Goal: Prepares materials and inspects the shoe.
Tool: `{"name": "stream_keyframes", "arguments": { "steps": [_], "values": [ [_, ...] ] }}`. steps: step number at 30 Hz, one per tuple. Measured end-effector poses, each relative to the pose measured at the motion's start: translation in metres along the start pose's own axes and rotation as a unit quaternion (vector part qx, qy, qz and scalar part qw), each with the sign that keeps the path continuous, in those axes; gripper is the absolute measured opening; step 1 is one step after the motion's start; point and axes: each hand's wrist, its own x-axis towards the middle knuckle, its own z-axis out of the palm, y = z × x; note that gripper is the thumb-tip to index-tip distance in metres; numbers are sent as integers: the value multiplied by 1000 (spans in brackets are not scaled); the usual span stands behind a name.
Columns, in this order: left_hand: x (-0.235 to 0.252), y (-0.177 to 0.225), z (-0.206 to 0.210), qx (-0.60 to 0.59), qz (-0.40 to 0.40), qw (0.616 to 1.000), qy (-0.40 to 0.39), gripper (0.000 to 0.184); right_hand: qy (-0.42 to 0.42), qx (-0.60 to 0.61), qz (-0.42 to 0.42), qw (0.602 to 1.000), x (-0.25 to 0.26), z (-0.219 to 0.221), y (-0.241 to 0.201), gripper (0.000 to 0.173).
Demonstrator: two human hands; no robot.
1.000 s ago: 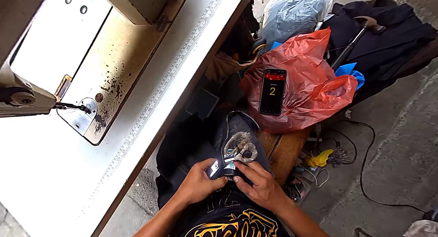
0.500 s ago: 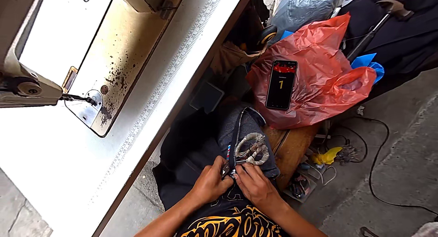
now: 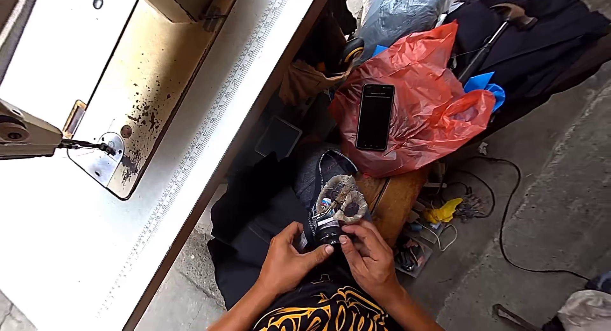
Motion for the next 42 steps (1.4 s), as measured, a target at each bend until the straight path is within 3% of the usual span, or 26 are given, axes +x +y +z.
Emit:
{"name": "stream_keyframes", "arguments": {
  "steps": [2, 5, 8, 12, 15, 18, 20, 22, 24, 26, 27, 29, 31, 32, 34, 37, 42],
  "values": [
    [-2, 3, 3, 41, -3, 999, 23, 39, -40, -23, -20, 999, -1, -1, 0, 26],
    [-7, 3, 5, 90, 33, 994, 46, 26, -129, -86, -53, 986, 1, -4, 1, 38],
    [-13, 0, 8, 152, 61, 985, 50, 23, -158, -157, -51, 974, 3, 1, 4, 46],
    [-14, -2, 5, 233, 90, 968, 38, 23, -181, -180, -73, 964, 15, 6, 7, 35],
    [-11, 1, -2, 219, 98, 971, -4, 24, -177, -191, -83, 962, 17, 6, -1, 24],
    [-4, 4, -10, 144, 36, 988, -51, 24, -126, -157, -32, 979, 17, 2, -6, 33],
    [2, -1, -8, 88, -19, 995, -47, 24, -101, -51, 81, 990, 16, -2, -5, 50],
    [4, -12, -5, 23, -81, 996, -35, 22, -113, 110, 210, 965, 13, -5, -2, 63],
    [9, -24, -3, -16, -109, 994, -4, 21, -183, 161, 255, 936, 12, -17, 2, 70],
    [9, -31, -8, 9, -91, 996, 17, 27, -312, 92, 254, 911, 17, -40, 6, 70],
    [8, -32, -14, 37, -70, 997, 10, 30, -323, 42, 248, 912, 27, -50, 6, 64],
    [8, -24, -25, 90, -49, 994, -31, 31, -238, -58, 220, 944, 56, -62, 15, 49],
    [8, -14, -26, 117, -63, 989, -70, 28, -57, -112, 156, 980, 86, -65, 52, 30],
    [8, -12, -23, 121, -74, 987, -80, 26, 30, -125, 116, 985, 107, -67, 75, 27],
    [11, -15, -17, 127, -85, 985, -76, 23, 124, -162, 67, 977, 158, -72, 115, 35],
    [10, -28, -15, 107, -81, 988, -70, 27, 131, -251, 29, 959, 208, -73, 145, 36],
    [13, -42, -17, -10, -64, 996, -53, 36, 59, -366, 23, 928, 224, -69, 158, 39]
  ]
}}
